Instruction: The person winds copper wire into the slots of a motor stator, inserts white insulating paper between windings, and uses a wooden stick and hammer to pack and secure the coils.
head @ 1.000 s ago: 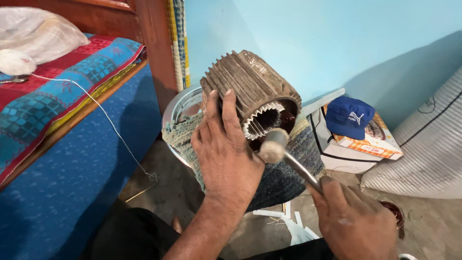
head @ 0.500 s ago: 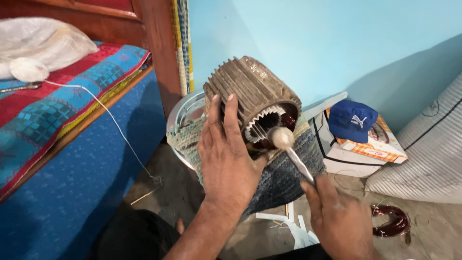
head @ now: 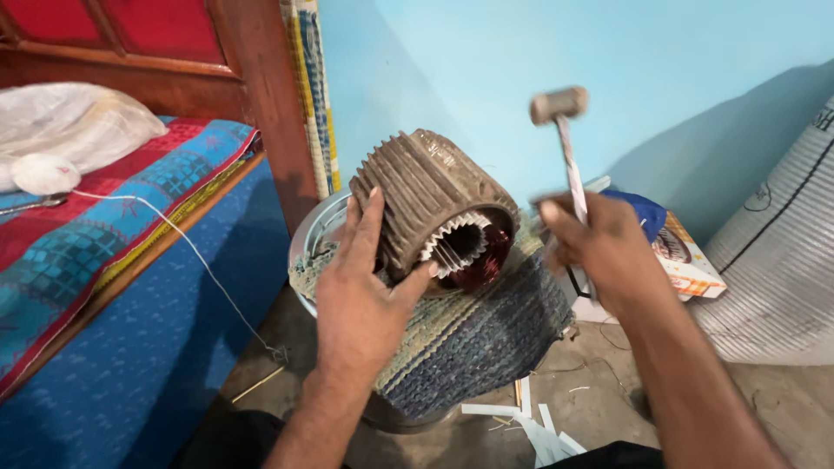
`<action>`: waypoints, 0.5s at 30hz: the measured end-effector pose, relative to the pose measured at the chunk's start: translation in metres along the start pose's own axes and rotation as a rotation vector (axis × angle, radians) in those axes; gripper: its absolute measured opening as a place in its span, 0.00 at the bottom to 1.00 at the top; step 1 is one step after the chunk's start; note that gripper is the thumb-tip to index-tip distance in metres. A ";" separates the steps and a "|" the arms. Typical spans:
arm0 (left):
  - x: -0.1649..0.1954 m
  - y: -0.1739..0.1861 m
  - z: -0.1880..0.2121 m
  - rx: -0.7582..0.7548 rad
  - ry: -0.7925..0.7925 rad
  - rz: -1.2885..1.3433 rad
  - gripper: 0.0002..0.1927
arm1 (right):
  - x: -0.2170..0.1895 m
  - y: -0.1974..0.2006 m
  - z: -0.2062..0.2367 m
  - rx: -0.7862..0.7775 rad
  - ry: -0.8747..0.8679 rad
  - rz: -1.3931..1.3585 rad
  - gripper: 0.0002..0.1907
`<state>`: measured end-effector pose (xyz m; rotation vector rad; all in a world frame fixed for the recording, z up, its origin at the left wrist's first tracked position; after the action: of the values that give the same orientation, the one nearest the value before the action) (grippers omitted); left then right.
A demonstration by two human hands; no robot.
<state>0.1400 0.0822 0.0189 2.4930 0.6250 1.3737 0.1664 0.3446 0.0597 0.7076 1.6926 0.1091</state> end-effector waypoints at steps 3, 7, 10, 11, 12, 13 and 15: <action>-0.016 0.006 -0.011 -0.068 -0.064 0.091 0.52 | 0.006 -0.017 -0.055 -0.103 0.131 -0.313 0.23; -0.040 0.016 -0.050 -0.371 0.054 0.247 0.54 | 0.021 -0.039 -0.089 -0.137 0.118 -0.472 0.22; -0.045 0.016 -0.081 -0.693 0.148 0.593 0.52 | 0.029 -0.047 -0.073 -0.014 0.077 -0.430 0.22; -0.044 0.017 -0.088 -0.611 0.169 0.422 0.50 | 0.029 -0.042 -0.062 0.012 0.141 -0.389 0.21; -0.043 0.020 -0.093 -0.529 0.193 0.252 0.48 | 0.028 -0.040 -0.050 0.038 0.201 -0.348 0.19; -0.041 0.023 -0.092 -0.453 0.220 0.080 0.47 | 0.026 -0.041 -0.036 0.083 0.200 -0.316 0.18; -0.034 0.024 -0.071 -0.185 0.396 0.075 0.31 | 0.015 -0.040 -0.006 0.181 0.205 -0.248 0.17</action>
<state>0.0702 0.0447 0.0411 2.1353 0.4519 1.8823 0.1447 0.3218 0.0309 0.6297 1.9914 -0.1535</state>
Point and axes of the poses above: each hand's wrist, its own z-axis away from the middle knuckle, its own y-axis out of the back of the hand, x = y × z, the point moved 1 cm from there along -z, towards the middle knuckle, and after that the axes turned 10 degrees about y, right-handed, at the moved point
